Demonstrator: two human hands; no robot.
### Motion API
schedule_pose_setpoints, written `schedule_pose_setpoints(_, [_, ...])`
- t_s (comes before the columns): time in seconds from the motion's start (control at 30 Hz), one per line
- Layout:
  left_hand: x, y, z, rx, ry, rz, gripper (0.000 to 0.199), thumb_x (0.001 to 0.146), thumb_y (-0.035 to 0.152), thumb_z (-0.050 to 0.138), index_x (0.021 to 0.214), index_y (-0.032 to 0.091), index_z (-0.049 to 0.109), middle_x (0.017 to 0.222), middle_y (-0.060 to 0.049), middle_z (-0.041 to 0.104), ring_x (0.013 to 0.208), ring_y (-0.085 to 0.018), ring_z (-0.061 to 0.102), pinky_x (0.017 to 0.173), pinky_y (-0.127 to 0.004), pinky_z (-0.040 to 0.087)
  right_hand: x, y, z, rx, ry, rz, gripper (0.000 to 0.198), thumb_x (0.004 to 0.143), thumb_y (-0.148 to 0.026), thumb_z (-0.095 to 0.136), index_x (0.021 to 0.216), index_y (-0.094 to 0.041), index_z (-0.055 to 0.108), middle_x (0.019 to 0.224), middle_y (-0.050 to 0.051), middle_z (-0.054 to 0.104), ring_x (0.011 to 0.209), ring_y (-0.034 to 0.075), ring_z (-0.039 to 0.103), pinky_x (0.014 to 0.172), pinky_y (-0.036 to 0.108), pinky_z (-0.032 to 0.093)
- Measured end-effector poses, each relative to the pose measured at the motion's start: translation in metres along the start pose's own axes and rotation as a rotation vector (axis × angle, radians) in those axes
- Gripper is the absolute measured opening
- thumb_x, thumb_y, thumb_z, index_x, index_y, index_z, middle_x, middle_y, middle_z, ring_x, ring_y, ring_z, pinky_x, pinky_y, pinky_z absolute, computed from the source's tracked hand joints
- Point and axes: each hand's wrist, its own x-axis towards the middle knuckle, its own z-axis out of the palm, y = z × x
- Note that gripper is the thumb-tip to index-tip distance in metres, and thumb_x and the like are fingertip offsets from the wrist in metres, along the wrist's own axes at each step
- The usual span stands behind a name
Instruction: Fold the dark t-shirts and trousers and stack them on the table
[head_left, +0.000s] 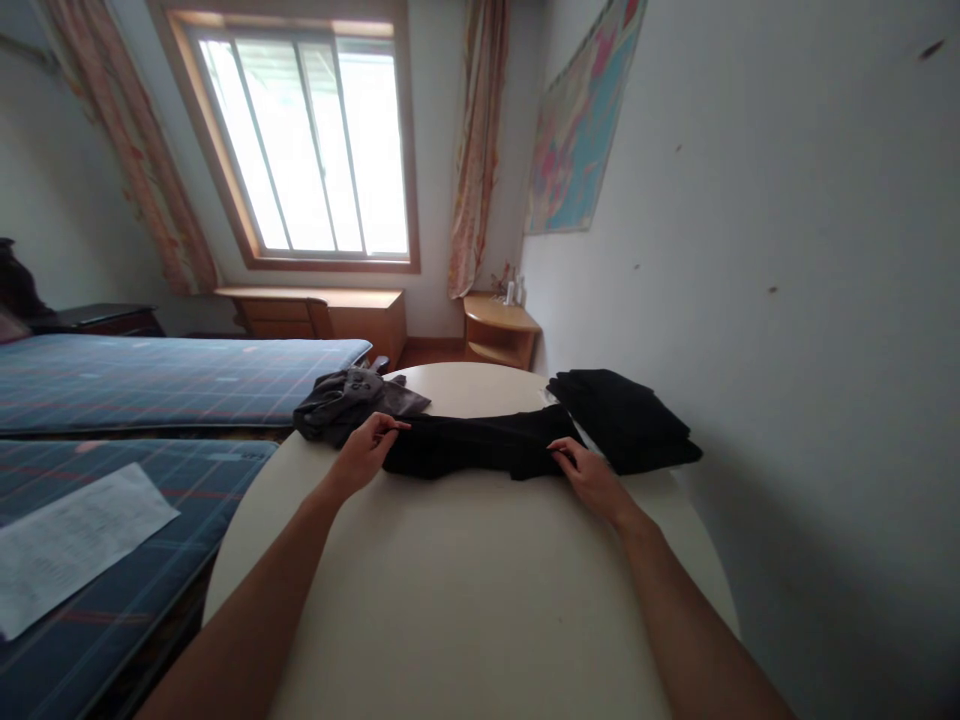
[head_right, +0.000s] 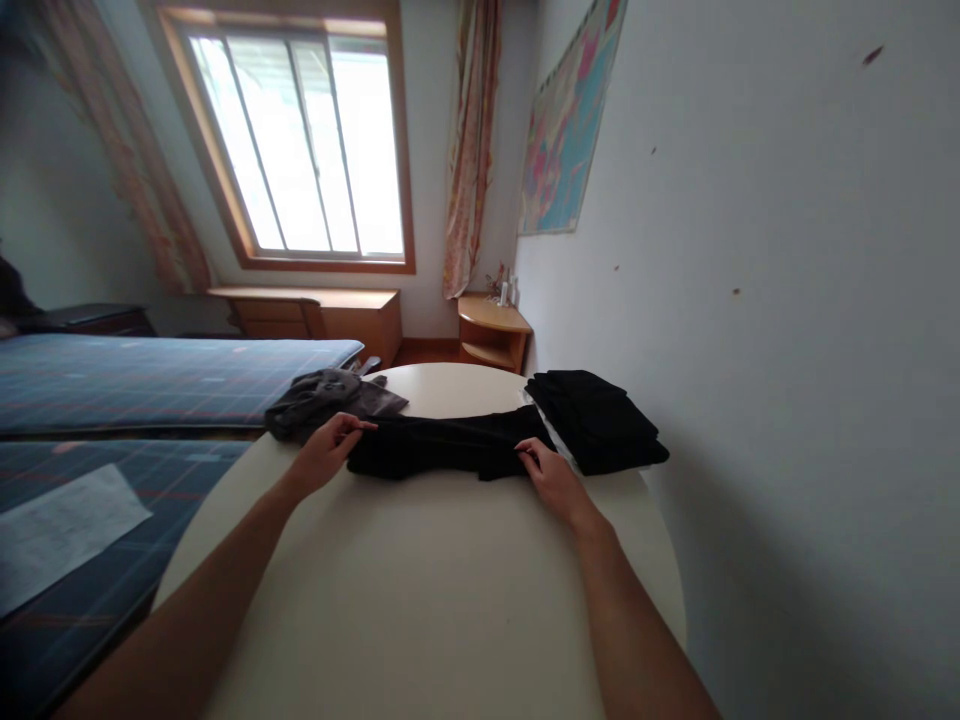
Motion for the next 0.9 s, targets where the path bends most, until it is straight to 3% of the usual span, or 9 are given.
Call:
schedule_pose_setpoints(0.13, [-0.001, 0.006, 0.001, -0.025, 0.028, -0.020, 0.022, 0.088, 0.041, 0.051, 0.096, 0.020, 0.052, 0.074, 0.002, 0.059, 0.064, -0.013, 0.053, 0.060, -0.024, 0.039, 0.003, 0.008, -0.001, -0.003, 0.038, 0.013, 0.029, 0.094, -0.043, 0.042, 0.105, -0.024, 0.061, 0.093, 0.006, 0.070, 0.088, 0.025, 0.067, 0.081, 0.038, 0.048])
schedule_pose_setpoints(0.23, [-0.004, 0.011, 0.001, -0.060, -0.033, -0.024, 0.024, 0.089, 0.043, 0.052, 0.096, 0.021, 0.050, 0.068, 0.005, 0.054, 0.057, -0.011, 0.046, 0.055, -0.022, 0.035, 0.003, 0.009, -0.003, -0.027, 0.048, 0.023, 0.030, 0.094, -0.043, 0.042, 0.105, -0.024, 0.062, 0.094, 0.006, 0.070, 0.089, 0.025, 0.067, 0.083, 0.039, 0.047])
schedule_pose_setpoints(0.33, [-0.008, 0.023, 0.001, -0.045, -0.206, -0.003, 0.027, 0.086, 0.045, 0.058, 0.095, 0.020, 0.055, 0.076, 0.002, 0.059, 0.065, -0.013, 0.053, 0.059, -0.023, 0.041, 0.003, 0.008, -0.004, -0.035, 0.053, 0.031, 0.028, 0.093, -0.041, 0.042, 0.104, -0.024, 0.062, 0.097, 0.006, 0.070, 0.092, 0.025, 0.067, 0.084, 0.038, 0.047])
schedule_pose_setpoints(0.43, [-0.013, 0.039, 0.001, 0.035, -0.459, 0.073, 0.028, 0.081, 0.045, 0.066, 0.093, 0.021, 0.066, 0.096, -0.004, 0.066, 0.084, -0.018, 0.061, 0.075, -0.028, 0.048, 0.001, 0.007, -0.005, -0.027, 0.053, 0.039, 0.027, 0.092, -0.038, 0.043, 0.101, -0.023, 0.063, 0.097, 0.006, 0.070, 0.092, 0.025, 0.067, 0.085, 0.038, 0.048])
schedule_pose_setpoints(0.57, [-0.020, 0.052, 0.002, 0.114, -0.662, 0.137, 0.033, 0.070, 0.042, 0.077, 0.097, 0.024, 0.071, 0.112, -0.005, 0.064, 0.099, -0.023, 0.062, 0.090, -0.032, 0.047, 0.001, 0.008, -0.006, -0.033, 0.042, 0.048, 0.026, 0.092, -0.037, 0.043, 0.100, -0.022, 0.064, 0.096, 0.007, 0.070, 0.091, 0.025, 0.067, 0.085, 0.038, 0.048])
schedule_pose_setpoints(0.7, [-0.027, 0.048, 0.002, 0.226, -0.680, 0.012, 0.052, 0.059, 0.034, 0.082, 0.109, 0.026, 0.068, 0.104, -0.001, 0.068, 0.093, -0.025, 0.063, 0.080, -0.031, 0.050, 0.001, 0.011, -0.006, -0.029, 0.035, 0.051, 0.026, 0.091, -0.037, 0.044, 0.099, -0.022, 0.064, 0.096, 0.007, 0.070, 0.092, 0.025, 0.066, 0.086, 0.039, 0.048])
schedule_pose_setpoints(0.9, [-0.025, 0.029, 0.004, 0.196, -0.662, 0.016, 0.035, 0.062, 0.026, 0.076, 0.098, 0.023, 0.073, 0.101, -0.004, 0.072, 0.092, -0.026, 0.065, 0.084, -0.032, 0.049, 0.000, 0.013, -0.005, -0.037, 0.023, 0.054, 0.026, 0.092, -0.037, 0.044, 0.101, -0.023, 0.064, 0.097, 0.007, 0.070, 0.092, 0.025, 0.066, 0.086, 0.039, 0.048])
